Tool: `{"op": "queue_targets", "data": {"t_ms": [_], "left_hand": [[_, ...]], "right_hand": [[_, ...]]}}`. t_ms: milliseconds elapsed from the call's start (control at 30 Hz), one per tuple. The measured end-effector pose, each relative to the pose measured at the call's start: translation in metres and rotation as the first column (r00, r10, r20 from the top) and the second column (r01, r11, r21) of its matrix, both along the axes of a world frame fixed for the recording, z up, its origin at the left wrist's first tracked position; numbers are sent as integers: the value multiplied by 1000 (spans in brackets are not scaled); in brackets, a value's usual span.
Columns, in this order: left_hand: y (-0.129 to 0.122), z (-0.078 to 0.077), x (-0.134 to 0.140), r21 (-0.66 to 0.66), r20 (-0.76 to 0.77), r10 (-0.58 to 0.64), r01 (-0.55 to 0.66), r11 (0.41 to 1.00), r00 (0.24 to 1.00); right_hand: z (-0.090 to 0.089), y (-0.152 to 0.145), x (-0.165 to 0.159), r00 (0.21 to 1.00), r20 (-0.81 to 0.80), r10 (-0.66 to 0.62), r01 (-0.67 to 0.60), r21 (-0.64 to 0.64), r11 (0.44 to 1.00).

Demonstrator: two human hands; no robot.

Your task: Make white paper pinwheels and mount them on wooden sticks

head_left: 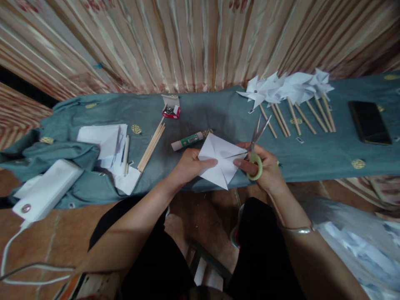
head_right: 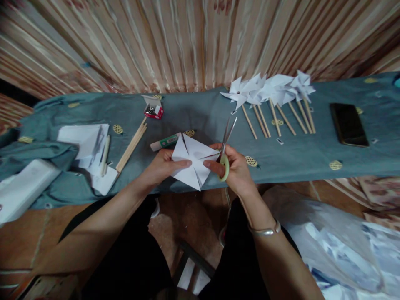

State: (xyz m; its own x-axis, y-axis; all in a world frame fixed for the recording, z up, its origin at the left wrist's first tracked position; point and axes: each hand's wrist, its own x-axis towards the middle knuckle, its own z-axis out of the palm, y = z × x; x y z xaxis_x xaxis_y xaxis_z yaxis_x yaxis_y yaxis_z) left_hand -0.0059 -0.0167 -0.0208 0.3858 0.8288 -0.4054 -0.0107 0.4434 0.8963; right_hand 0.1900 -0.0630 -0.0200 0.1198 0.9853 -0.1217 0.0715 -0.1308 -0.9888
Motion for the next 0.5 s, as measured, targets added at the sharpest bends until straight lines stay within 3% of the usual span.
{"op": "queue_targets", "data": {"t_ms": [100, 267, 367, 500], "left_hand": [[0, 0, 1, -21, 64, 1, 1, 1000, 998], [-5, 9, 8, -87, 417, 116, -88, 992, 902], [-14, 10, 19, -73, 396, 99, -76, 994, 913], [-16, 4, 31, -54, 304, 279, -276, 960, 911]], "right_hand": [[-5, 2, -6, 995, -61, -85, 83, -29, 996], [-7, 10, -14, 911, -269, -314, 319, -26, 947], [-4, 15, -22, 881, -318, -351, 359, -34, 933], [-4, 17, -32, 908, -273, -318, 318, -46, 947]]}}
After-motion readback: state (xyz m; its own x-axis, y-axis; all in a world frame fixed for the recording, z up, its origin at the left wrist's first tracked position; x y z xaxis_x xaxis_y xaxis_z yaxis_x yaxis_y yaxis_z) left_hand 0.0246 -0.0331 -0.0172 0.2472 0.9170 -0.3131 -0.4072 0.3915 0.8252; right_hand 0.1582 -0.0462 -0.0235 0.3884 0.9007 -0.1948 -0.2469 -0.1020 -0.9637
